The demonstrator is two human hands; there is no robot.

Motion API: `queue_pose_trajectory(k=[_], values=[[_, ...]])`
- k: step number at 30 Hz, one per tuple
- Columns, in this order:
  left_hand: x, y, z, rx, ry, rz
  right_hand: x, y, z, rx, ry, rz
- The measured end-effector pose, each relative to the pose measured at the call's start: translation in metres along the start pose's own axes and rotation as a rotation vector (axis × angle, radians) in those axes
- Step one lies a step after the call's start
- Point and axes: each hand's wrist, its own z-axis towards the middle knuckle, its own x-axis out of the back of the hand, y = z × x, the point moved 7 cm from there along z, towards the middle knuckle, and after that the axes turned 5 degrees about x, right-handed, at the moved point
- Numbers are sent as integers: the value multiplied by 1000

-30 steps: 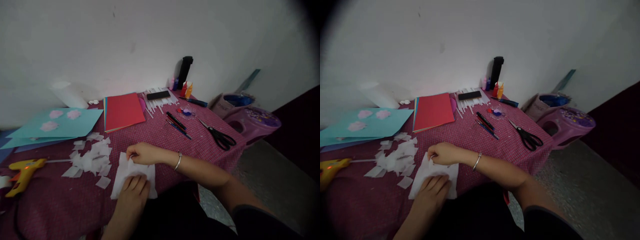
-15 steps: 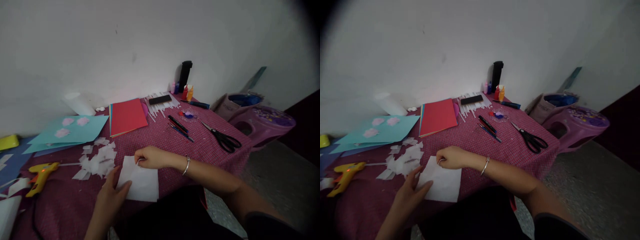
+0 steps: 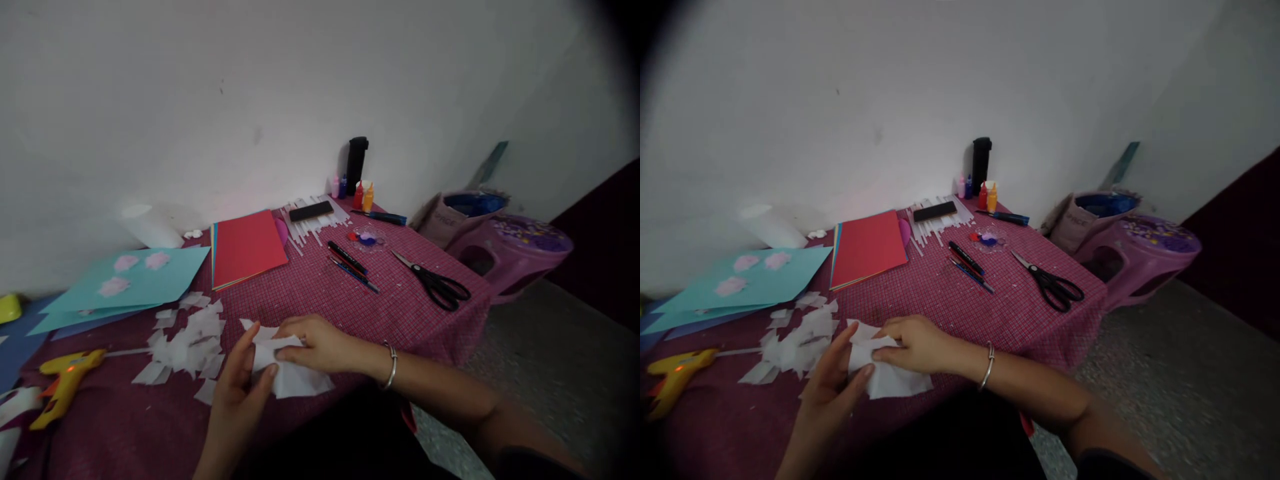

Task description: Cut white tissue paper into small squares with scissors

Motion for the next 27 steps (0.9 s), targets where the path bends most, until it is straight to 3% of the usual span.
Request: queue_pose_trajectory(k=[3,7,9,11,17,22,27], values=[[-7,-1,2,-6,-15,-61,2,20,-4,-127,91,153],[-8,-7,2,79,-85,-145,-5,58,-13,-521,103,574],[-5,-11,2,138,-100,-145,-10,64,-15,-621,80,768],[0,-14,2,169,-78,-132,-13,65,-14,-647,45,844],[7,-15,4,131,38,-83,-18,62,-15,-652,-10,801],[19,-22,-4,218,50,-123,-11,73,-13,-680,-9,960],[23,-33,-5,320,-12,-69,-14,84,-7,-705,-29,856]])
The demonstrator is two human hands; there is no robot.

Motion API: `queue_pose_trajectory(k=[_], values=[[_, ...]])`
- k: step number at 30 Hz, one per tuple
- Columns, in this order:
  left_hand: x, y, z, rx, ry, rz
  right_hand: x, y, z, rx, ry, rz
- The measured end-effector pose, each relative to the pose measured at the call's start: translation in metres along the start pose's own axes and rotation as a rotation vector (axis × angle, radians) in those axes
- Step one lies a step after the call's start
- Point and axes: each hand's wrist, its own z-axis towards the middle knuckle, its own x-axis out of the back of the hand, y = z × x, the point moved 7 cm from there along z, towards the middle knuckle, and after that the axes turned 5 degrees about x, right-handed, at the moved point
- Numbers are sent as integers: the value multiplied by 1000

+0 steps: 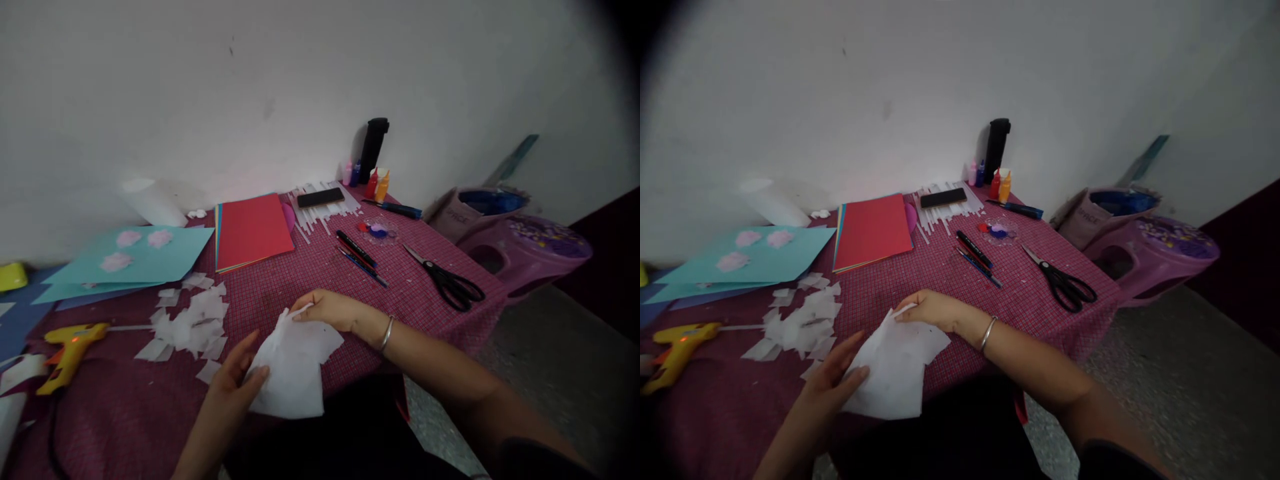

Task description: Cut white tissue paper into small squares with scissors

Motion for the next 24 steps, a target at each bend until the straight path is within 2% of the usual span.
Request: queue_pose_trajectory(k=[3,6,9,12,15,19,24], values=[[-6,-3,2,75,-79,121,-4,-1,-1,13,-11,-138],[-12,-1,0,123,-111,137,-15,-11,-12,82,-94,-307],[-20,7,-5,97,-136,156,-29,-33,-30,259,-145,-482],[-26,18,-14,1,-151,218,-39,-49,-44,409,-106,-559],[-28,25,-24,-91,-154,284,-40,-52,-40,412,-55,-591],[-27,16,-33,-69,-224,363,-27,-53,-15,359,-31,-512],[-17,9,-28,-50,-188,356,-29,-54,3,317,-115,-449]])
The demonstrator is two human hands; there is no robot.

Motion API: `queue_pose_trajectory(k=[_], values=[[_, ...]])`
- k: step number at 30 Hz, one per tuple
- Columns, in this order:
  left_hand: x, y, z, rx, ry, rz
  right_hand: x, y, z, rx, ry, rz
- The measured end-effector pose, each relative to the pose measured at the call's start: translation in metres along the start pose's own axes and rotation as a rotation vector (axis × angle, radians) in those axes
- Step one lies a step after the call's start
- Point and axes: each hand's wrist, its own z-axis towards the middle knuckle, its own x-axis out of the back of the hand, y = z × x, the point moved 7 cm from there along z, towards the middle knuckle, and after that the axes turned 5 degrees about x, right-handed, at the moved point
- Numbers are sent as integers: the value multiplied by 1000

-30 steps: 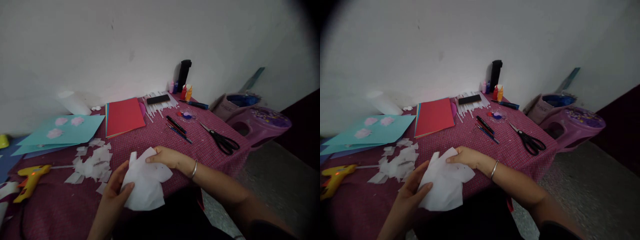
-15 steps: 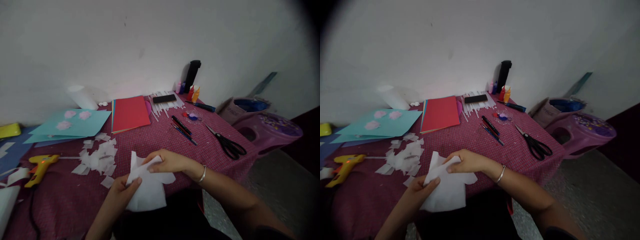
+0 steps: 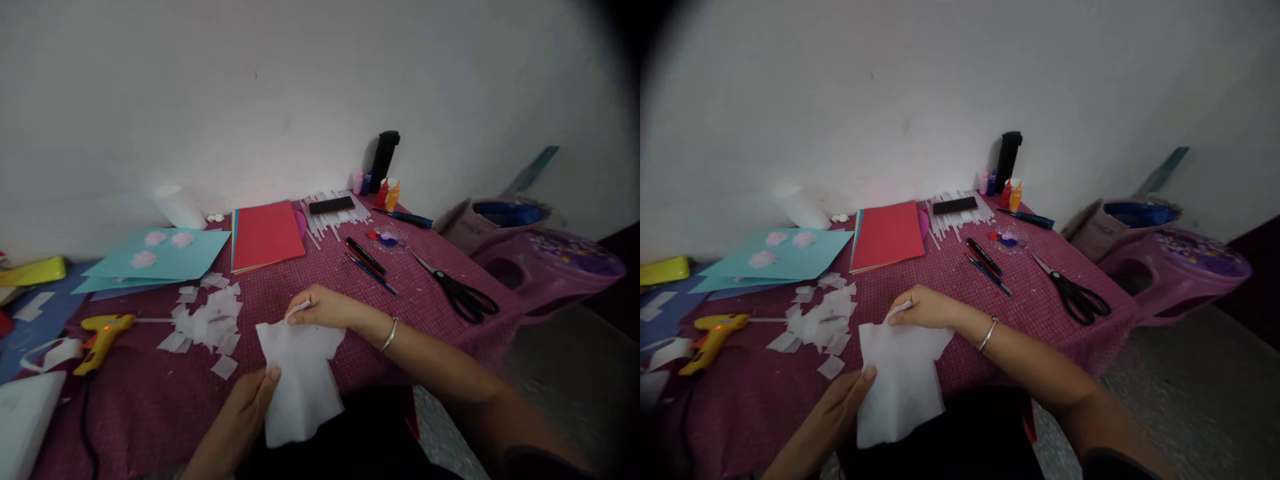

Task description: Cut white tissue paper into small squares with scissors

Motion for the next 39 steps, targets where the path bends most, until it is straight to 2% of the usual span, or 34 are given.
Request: queue_pose_trajectory(k=[3,6,12,15,18,21,26,28,30,33,35,37,39], values=[[5,-1,13,47,71,-102,-8,-3,0,5,-19,-6],[10,-5,26,155,178,-144,-11,-5,1,16,-37,-49],[13,-23,33,182,183,-208,23,8,15,-59,133,100],[19,-32,33,192,237,-234,17,21,11,-107,24,202],[22,-30,32,176,268,-284,4,34,-3,-111,-77,207],[16,-27,29,209,216,-372,8,46,-14,-136,18,84],[12,-36,23,216,68,-490,46,39,-13,-119,230,-9],[12,-42,22,207,1,-491,58,35,-10,-121,242,-22],[11,-47,22,223,-33,-507,60,34,-8,-126,211,-33],[11,-47,24,234,-7,-501,49,39,-6,-125,181,-46],[14,-43,26,214,47,-443,43,44,-3,-120,215,-55],[21,-37,27,171,113,-360,44,48,2,-111,275,-68],[28,-31,26,120,155,-263,56,48,7,-100,336,-88]])
